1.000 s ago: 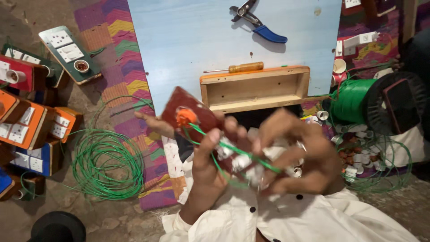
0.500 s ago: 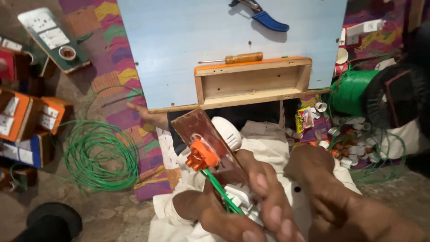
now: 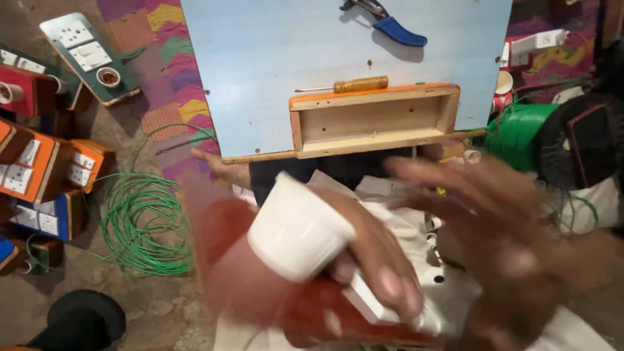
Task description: The person assembles electrical switchboards by connecting green wires to switches and sockets using a screwdriver and wire cutters. The person strips wire ends, inserts them into terminals, and tightens screws on multiple switchboard units.
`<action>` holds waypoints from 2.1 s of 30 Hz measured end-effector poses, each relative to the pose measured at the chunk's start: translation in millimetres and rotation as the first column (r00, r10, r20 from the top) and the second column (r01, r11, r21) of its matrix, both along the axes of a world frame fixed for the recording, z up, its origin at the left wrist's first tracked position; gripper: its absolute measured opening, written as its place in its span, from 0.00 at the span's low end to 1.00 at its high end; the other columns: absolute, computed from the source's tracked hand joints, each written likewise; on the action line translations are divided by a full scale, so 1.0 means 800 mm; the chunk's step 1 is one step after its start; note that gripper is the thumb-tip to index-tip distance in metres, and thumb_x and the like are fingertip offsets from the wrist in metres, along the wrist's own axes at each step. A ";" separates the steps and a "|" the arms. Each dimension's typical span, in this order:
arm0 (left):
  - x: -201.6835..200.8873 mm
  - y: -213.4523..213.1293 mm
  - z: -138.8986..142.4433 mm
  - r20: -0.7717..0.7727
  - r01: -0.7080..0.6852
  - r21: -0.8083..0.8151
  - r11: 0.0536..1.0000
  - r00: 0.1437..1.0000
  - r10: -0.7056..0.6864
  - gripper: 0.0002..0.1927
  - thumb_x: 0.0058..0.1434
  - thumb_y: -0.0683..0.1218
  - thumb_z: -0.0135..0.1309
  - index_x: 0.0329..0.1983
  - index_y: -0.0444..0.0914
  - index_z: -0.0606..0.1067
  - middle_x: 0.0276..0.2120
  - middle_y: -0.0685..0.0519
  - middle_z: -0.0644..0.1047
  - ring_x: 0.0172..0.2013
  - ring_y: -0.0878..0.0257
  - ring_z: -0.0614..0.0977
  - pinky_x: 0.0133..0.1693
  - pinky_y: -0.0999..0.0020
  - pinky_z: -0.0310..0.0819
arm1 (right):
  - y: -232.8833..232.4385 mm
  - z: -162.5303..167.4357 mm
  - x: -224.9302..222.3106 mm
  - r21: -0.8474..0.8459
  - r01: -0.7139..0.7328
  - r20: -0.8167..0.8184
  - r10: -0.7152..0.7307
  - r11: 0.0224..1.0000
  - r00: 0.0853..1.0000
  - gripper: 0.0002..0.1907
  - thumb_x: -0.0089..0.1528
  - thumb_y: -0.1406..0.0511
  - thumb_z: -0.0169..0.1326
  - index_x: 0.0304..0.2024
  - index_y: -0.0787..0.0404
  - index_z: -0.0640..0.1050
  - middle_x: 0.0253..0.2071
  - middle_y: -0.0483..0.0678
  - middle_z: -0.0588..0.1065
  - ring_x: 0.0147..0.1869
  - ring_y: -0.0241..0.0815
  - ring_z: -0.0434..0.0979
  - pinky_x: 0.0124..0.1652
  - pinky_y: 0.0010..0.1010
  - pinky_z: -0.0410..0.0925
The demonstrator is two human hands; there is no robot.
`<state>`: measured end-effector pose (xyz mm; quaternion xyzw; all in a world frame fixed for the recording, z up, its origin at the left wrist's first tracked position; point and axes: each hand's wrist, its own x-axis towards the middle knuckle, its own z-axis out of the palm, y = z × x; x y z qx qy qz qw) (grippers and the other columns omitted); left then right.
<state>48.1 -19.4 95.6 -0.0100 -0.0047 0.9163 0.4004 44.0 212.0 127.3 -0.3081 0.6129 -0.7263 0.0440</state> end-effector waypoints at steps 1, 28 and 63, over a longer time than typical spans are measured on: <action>-0.010 0.000 0.000 -0.033 -0.018 -0.058 0.998 0.999 0.016 0.16 0.63 0.32 0.57 0.53 0.33 0.72 0.43 0.40 0.80 0.45 0.48 0.82 0.47 0.56 0.75 | -0.005 -0.008 0.002 0.083 0.048 0.039 -0.051 0.995 0.998 0.38 0.63 0.61 0.60 0.73 0.56 0.60 0.74 0.59 0.53 0.80 0.54 0.57 0.71 0.53 0.60; -0.111 0.085 -0.127 -0.656 -0.829 -0.549 -0.108 0.506 -0.560 0.09 0.54 0.36 0.62 0.38 0.39 0.79 0.31 0.46 0.80 0.34 0.48 0.83 0.37 0.56 0.75 | 0.050 -0.178 -0.046 0.460 0.711 -0.447 -0.553 0.532 0.703 0.37 0.54 0.70 0.70 0.64 0.59 0.69 0.65 0.57 0.70 0.67 0.53 0.73 0.65 0.39 0.70; -0.121 0.114 -0.070 -0.130 -0.992 -0.039 -0.118 0.122 -0.984 0.48 0.55 0.75 0.56 0.64 0.34 0.67 0.50 0.38 0.71 0.53 0.43 0.71 0.55 0.43 0.61 | 0.282 -0.188 -0.226 0.516 0.840 -0.333 -0.866 0.164 0.374 0.12 0.72 0.61 0.62 0.53 0.62 0.80 0.49 0.51 0.82 0.51 0.41 0.82 0.52 0.30 0.73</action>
